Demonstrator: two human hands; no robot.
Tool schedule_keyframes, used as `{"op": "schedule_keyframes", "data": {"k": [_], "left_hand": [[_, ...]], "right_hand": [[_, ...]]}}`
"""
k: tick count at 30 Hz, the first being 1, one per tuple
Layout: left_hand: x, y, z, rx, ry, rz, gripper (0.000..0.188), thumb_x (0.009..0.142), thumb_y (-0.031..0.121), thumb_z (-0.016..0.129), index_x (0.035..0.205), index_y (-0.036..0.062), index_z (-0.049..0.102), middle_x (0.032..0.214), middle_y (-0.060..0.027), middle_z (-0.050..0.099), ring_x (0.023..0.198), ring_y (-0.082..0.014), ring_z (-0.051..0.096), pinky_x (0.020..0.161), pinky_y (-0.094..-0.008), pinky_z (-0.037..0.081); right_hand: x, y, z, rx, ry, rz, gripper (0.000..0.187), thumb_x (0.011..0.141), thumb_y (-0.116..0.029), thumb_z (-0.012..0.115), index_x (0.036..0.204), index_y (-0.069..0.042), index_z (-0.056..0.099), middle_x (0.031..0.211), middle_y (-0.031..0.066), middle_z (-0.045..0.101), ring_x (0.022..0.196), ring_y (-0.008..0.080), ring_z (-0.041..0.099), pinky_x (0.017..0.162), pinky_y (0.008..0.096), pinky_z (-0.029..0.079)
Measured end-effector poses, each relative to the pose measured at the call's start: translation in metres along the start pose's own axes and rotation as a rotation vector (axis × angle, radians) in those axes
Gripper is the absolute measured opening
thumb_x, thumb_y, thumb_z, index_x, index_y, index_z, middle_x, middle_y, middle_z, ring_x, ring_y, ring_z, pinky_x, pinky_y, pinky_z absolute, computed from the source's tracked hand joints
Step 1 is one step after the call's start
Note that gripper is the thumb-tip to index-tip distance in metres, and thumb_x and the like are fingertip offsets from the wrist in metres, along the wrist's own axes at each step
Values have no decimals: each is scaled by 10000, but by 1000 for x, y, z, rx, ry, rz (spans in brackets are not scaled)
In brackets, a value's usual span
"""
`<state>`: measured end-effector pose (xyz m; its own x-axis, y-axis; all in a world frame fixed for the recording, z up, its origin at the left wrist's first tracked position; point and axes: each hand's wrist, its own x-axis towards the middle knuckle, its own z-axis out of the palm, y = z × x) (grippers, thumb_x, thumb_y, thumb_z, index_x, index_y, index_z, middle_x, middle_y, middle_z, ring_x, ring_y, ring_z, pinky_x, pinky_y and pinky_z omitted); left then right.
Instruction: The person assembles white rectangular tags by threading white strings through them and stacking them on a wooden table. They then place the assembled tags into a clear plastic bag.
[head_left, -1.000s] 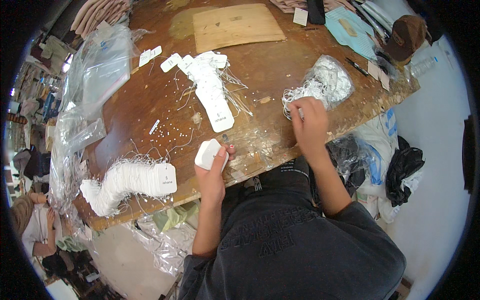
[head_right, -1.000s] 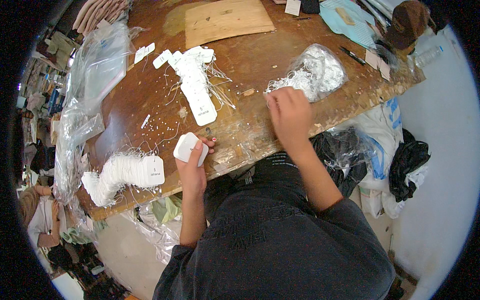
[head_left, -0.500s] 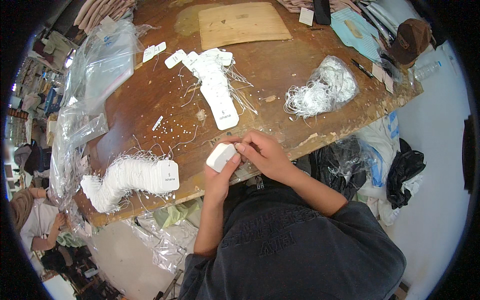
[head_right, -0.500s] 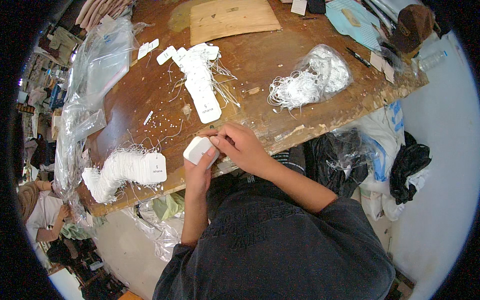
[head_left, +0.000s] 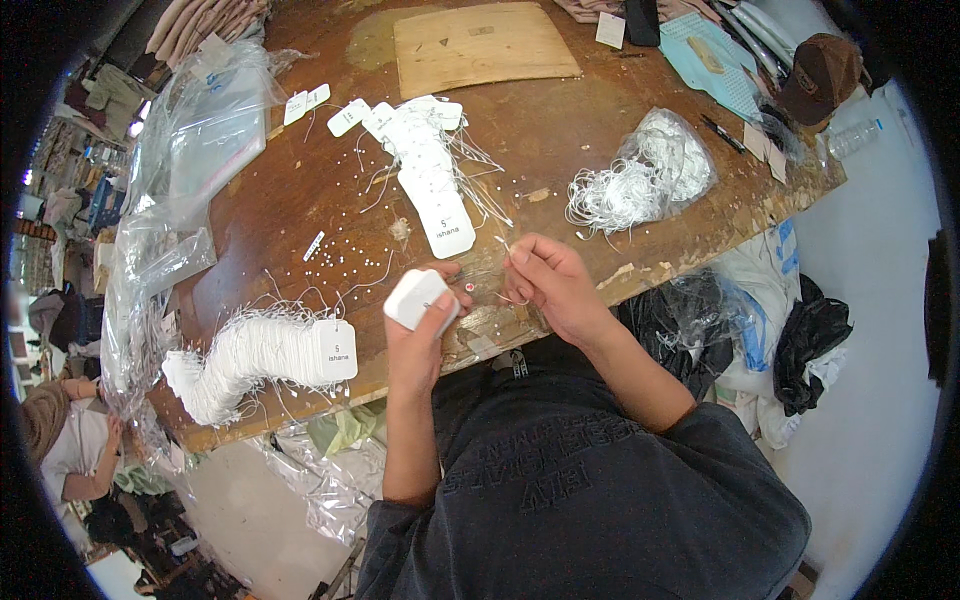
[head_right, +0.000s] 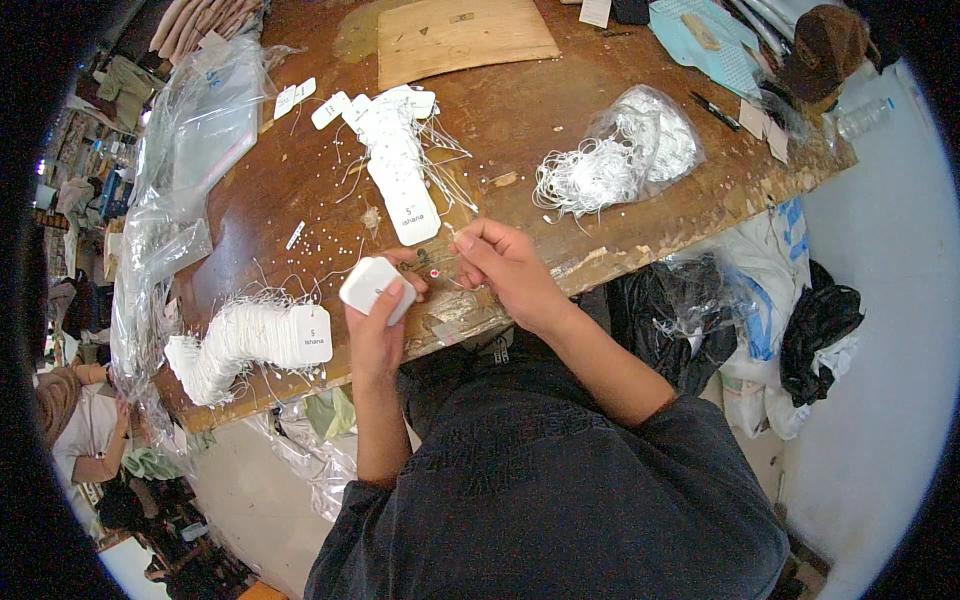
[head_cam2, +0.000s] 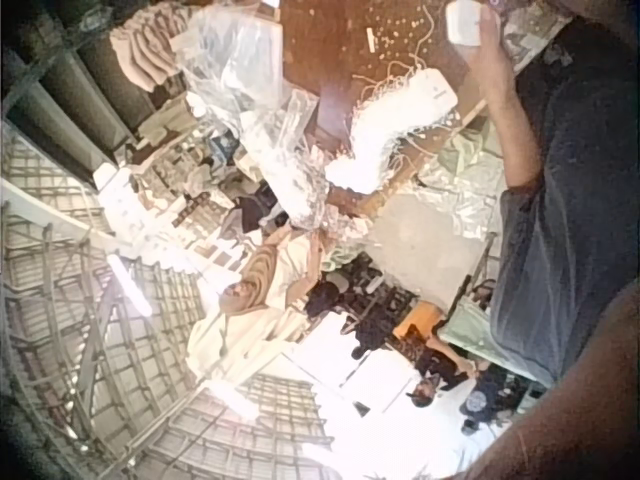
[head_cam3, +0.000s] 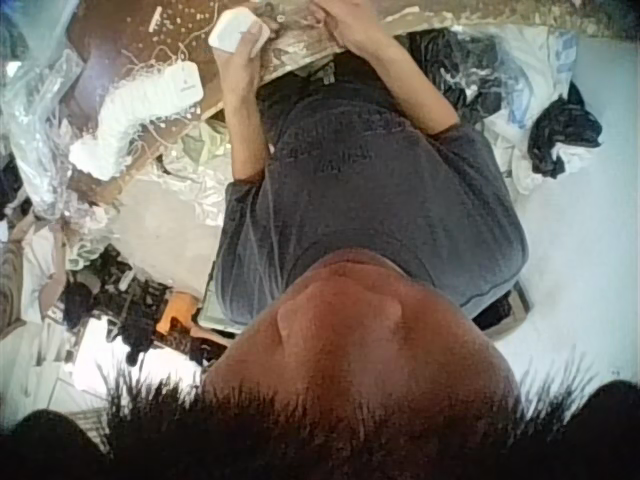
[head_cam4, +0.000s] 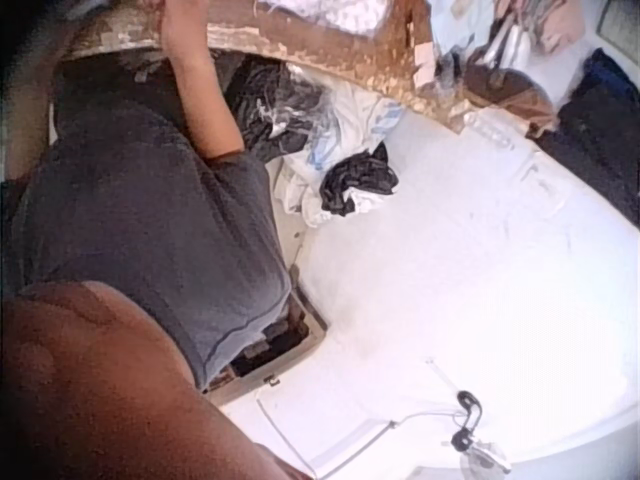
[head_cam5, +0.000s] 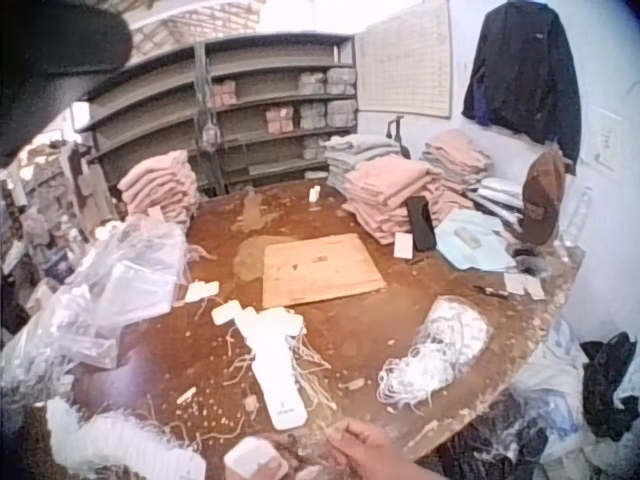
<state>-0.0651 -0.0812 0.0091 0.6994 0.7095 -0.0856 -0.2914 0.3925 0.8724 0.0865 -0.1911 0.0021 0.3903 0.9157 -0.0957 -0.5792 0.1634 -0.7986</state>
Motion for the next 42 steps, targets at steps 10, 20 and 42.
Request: {"op": "schedule_keyframes", "data": {"k": [10,20,42], "left_hand": [[-10,-24,12,-344,-62,-172,393,866,74,608,1226,-28,489,1193,-151,579,827,-223,644,678,-329,517],[9,2,-6,-76,147,-159,398,899,58,566,1272,-31,460,1181,-151,590,900,-244,666,714,-341,571],[-8,-21,27,267,207,23,284,855,98,708,1096,-38,643,979,-49,677,852,-92,609,731,-253,494]], "right_hand": [[-11,-11,17,-880,8,33,350,942,-157,582,1266,-41,516,783,52,621,692,116,574,620,305,463],[-6,-21,-24,-211,118,-445,173,916,-98,593,763,-21,570,798,23,567,735,132,556,656,253,442],[3,3,27,-874,258,-397,128,917,-128,604,929,-2,584,730,95,611,602,154,563,560,300,453]]}}
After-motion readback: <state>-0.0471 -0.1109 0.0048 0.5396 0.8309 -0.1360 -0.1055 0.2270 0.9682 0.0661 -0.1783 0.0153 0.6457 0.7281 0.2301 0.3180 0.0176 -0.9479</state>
